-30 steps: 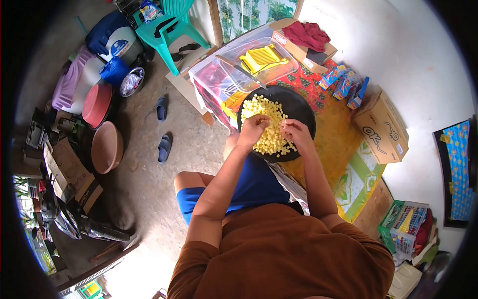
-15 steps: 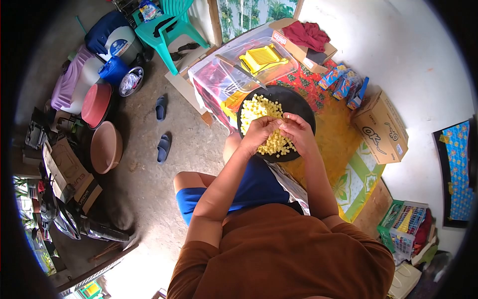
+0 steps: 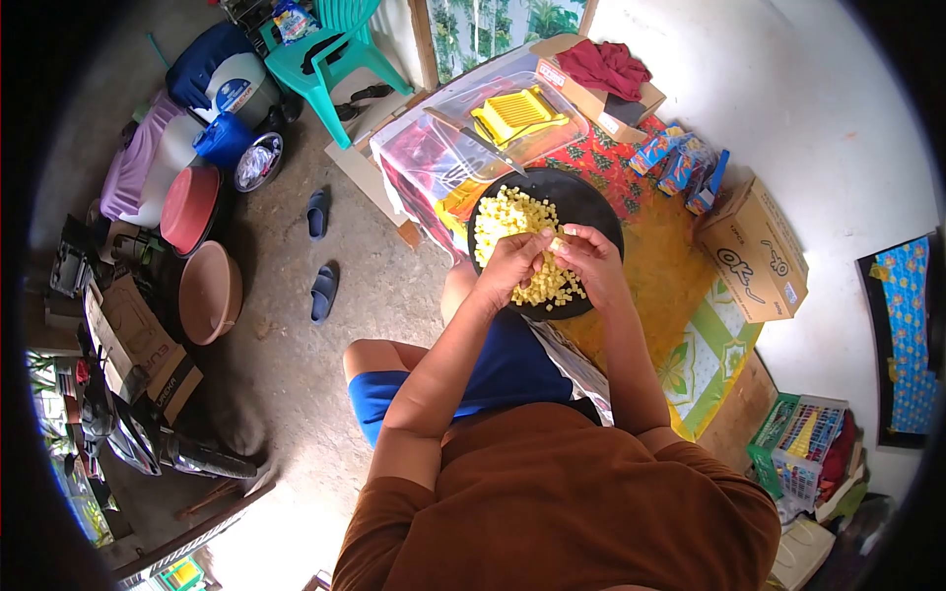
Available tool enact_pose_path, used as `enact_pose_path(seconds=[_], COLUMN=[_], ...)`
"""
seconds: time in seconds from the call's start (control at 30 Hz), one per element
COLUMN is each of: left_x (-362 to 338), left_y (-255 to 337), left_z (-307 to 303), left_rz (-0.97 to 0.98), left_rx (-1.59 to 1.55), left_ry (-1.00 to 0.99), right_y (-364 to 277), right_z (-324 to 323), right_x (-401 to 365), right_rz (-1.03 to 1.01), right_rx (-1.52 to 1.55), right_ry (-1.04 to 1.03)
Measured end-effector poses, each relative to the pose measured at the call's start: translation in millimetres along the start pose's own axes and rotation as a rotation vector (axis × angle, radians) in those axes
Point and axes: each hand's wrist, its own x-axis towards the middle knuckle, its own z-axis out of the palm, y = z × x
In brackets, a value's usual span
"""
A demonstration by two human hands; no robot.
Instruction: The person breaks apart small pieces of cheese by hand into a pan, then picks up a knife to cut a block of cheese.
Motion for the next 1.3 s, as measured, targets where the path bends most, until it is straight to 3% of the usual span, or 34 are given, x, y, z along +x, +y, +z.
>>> enact_pose_path(seconds=[0.33, 0.63, 0.73, 0.83, 0.93, 1.03, 1.3], left_x=[-2.9, -5.2, -7.9, -5.5, -3.6, -2.6, 2.9], left_y=[3.5, 2.3, 6.0, 5.2, 3.4, 1.5, 0.6], left_z=[0.9, 1.1, 4.8, 7.9, 11.0, 14.8, 23.4], left_rz=[0.021, -0.046, -0.050, -0.059, -0.066, -0.067, -0.070], left_rx=[-0.007, -0.252, -0.294, -0.294, -0.258, -0.245, -0.187], left_ry=[-0.060, -0.106, -0.094, -0.093, -0.114, -0.119, -0.105], right_y=[-1.3, -11.5, -8.4, -7.9, 6.5, -6.5, -11.7], right_z=[-1.3, -2.9, -5.3, 3.5, 0.3, 4.7, -1.7], right_x=[-1.4, -4.7, -3.4, -9.7, -3.7, -13.8, -17.8], right_rz=[-0.012, 0.063, 0.059, -0.105, -0.377, -0.462, -0.534], right_rx=[0.023, 0.343, 0.281, -0.228, -0.432, -0.680, -0.734], right_ry=[0.002, -0.021, -0.093, -0.031, 0.076, 0.162, 0.141])
